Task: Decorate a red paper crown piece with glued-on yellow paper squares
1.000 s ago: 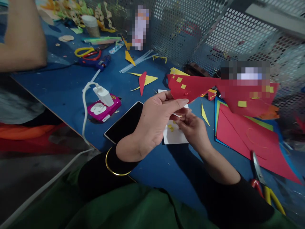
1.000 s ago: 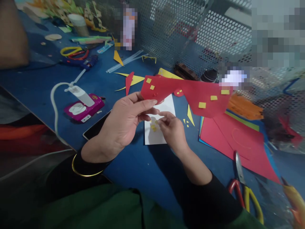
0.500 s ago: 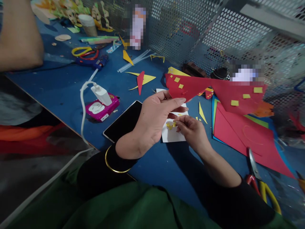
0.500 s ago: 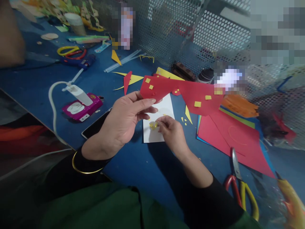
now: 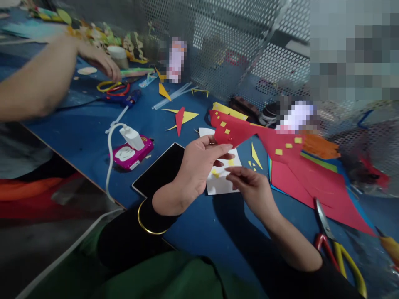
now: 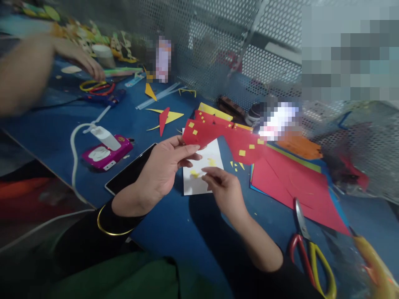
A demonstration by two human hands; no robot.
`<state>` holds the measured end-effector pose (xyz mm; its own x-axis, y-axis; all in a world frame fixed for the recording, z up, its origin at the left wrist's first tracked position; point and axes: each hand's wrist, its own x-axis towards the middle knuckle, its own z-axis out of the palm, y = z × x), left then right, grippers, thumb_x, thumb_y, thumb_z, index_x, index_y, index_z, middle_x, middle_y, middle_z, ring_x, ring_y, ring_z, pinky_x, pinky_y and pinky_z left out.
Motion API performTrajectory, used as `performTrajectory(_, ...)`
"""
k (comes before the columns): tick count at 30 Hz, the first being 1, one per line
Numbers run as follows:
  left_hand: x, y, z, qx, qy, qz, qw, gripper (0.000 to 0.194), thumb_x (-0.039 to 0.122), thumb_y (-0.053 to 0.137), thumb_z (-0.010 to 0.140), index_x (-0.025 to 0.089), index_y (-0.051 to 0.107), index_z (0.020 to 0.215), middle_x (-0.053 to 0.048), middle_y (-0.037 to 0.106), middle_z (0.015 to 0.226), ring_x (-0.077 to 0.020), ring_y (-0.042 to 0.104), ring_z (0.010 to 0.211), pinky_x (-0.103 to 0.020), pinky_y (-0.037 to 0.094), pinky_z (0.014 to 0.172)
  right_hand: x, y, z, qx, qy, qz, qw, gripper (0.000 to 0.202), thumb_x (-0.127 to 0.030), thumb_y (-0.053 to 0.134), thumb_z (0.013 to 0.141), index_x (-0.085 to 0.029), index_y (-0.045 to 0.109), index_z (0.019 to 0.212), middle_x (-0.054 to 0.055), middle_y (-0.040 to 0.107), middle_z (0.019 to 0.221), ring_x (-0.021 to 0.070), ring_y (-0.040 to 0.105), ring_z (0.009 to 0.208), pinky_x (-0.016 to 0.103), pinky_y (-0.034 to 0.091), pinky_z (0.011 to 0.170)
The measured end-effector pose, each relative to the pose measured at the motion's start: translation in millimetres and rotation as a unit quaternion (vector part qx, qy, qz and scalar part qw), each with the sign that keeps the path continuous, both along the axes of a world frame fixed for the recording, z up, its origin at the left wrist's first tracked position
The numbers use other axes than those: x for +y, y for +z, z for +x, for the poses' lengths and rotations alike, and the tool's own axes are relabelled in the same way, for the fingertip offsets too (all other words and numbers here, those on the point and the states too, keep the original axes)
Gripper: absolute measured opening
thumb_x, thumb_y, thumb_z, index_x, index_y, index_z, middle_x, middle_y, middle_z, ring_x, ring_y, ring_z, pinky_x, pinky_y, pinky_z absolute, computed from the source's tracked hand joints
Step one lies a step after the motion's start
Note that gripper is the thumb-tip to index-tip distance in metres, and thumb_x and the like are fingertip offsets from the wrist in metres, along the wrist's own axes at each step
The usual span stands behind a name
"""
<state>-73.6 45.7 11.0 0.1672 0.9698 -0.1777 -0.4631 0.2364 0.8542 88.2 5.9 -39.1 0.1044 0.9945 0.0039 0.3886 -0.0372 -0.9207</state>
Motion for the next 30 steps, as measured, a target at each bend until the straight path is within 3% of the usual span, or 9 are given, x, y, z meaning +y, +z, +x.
performTrajectory(7,-3.6,-7.7,9.8,0.035,-0.023,0.007,0.999,0.014,0.023,0.080,0.073,0.018,0.071,0.083,-0.002,0.074,0.082,-0.0134,0.070,0.070,-0.025,0.045,0.062,-51.0,28.1,5.2,0.007,-0.011,0.043,0.999,0.015,-0.035,0.072,0.082,-0.022,0.068,0.076,-0.001,0.069,0.064,0.0162,0.066,0.059,0.029,0.055,0.059)
performTrajectory(14,-15.7,-3.7,32.5,0.018,-0.060,-0.007,0.998,0.009,0.017,0.078,0.075,0.016,0.070,0.077,-0.001,0.071,0.076,-0.0126,0.070,0.068,-0.023,0.046,0.062,-71.7,49.3,4.4,-0.007,-0.142,0.153,0.978,0.010,-0.033,0.072,0.085,-0.023,0.071,0.086,-0.001,0.071,0.064,0.0161,0.068,0.061,0.029,0.054,0.060)
performTrajectory(19,-27.1,1.6,51.4,-0.021,-0.075,-0.037,0.996,0.010,0.016,0.079,0.075,0.016,0.072,0.083,-0.002,0.074,0.082,-0.0117,0.071,0.071,-0.021,0.047,0.062,-64.0,47.1,7.8,-0.003,-0.201,0.194,0.960,0.010,-0.031,0.071,0.085,-0.022,0.070,0.088,-0.001,0.071,0.070,0.0162,0.069,0.060,0.032,0.055,0.063)
performTrajectory(23,-33.7,-5.2,61.2,-0.033,-0.077,-0.064,0.994,0.014,0.016,0.080,0.075,0.015,0.073,0.086,-0.002,0.074,0.083,-0.0110,0.071,0.071,-0.020,0.047,0.061,-60.7,39.9,12.5,-0.016,-0.223,0.198,0.954,0.010,-0.031,0.070,0.086,-0.021,0.069,0.090,-0.001,0.072,0.073,0.0159,0.069,0.060,0.032,0.055,0.063)
performTrajectory(30,-38.2,-17.4,66.4,-0.048,-0.074,-0.079,0.993,0.013,0.013,0.077,0.076,0.013,0.073,0.088,-0.004,0.075,0.084,-0.0125,0.071,0.072,-0.022,0.050,0.065,-59.3,26.3,14.4,-0.134,-0.237,0.212,0.939,0.010,-0.030,0.066,0.088,-0.022,0.067,0.093,0.000,0.075,0.080,0.0154,0.071,0.065,0.031,0.055,0.065)
